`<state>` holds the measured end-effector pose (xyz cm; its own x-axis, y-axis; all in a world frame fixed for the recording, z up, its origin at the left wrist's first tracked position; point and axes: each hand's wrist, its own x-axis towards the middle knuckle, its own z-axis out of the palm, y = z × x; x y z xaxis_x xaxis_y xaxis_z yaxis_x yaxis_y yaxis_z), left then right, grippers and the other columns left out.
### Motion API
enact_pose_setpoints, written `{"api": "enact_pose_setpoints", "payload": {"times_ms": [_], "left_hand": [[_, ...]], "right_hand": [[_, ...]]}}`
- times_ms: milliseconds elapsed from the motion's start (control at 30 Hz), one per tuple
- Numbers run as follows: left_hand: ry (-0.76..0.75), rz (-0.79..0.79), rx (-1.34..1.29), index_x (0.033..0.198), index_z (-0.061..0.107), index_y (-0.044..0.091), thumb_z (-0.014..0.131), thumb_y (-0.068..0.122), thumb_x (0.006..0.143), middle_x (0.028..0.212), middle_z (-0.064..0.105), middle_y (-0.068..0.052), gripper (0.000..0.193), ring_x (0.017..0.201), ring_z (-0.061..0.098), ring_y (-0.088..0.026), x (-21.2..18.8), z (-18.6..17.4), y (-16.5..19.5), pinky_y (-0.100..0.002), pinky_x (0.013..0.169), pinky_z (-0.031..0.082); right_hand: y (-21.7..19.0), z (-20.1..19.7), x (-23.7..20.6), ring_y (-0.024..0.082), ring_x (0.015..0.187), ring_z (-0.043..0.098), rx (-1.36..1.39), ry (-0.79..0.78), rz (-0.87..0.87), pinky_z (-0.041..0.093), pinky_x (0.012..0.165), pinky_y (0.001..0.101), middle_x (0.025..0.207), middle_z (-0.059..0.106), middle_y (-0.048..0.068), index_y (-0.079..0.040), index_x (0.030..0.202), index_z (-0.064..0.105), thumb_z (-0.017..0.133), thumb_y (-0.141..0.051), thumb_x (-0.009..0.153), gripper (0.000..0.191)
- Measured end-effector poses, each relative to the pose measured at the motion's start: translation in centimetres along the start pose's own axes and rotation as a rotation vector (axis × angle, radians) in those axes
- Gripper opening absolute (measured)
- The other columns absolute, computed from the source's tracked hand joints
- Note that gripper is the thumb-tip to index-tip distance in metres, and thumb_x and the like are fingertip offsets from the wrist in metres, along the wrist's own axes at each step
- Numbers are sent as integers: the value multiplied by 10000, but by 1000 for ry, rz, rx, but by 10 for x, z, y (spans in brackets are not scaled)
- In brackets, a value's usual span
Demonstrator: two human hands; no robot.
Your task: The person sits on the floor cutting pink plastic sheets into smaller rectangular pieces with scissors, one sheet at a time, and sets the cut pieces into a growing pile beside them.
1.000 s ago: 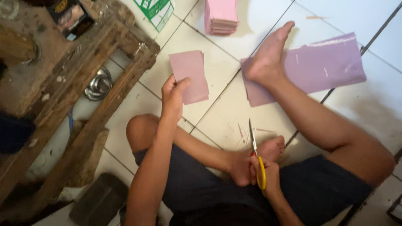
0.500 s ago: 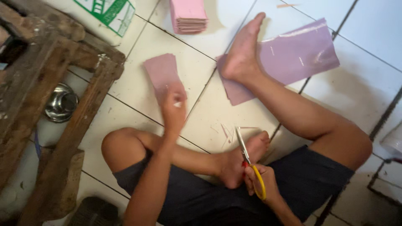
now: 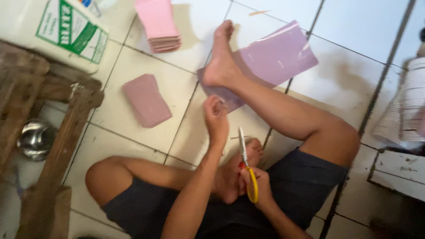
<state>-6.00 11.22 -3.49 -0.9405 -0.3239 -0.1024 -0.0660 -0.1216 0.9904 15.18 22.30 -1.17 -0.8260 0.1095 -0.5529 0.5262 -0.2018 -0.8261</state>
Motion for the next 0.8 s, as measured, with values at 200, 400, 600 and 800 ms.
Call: {"api": "enact_pose_setpoints", "payload": {"times_ms": [200,400,600,800], "left_hand": [[146,-466,-188,1101,603,-19,721,113,921,957,652,-120,252,757,607,-246,36,14,8,-330,556,526],[32,-322,-215,1052,709,3,685,119,920,1030,696,-96,177,867,648,-190,51,12,-5,-312,623,582],[123,-431,-229,1114,680,27,645,170,876,1098,684,-100,279,904,674,-212,32,-26,1,-378,686,603],[126,-473,-254,1137,639,16,626,216,905,1143,669,-114,307,879,678,-256,17,-107,3,-436,747,618]], "right_hand": [[1,-3,-1,116,403,517,44,-85,3,416,399,270,523,580,31,-28,931,759,590,-252,977,284],[-3,-3,-1,112,436,540,35,-74,0,430,411,270,560,611,36,35,900,737,635,-239,1015,314],[-4,-4,-2,93,437,526,-39,-60,6,403,403,257,552,600,20,4,906,774,668,-241,977,276],[-6,-5,-3,141,415,561,9,-127,117,427,379,289,552,614,55,26,807,688,665,-232,1008,328]]}}
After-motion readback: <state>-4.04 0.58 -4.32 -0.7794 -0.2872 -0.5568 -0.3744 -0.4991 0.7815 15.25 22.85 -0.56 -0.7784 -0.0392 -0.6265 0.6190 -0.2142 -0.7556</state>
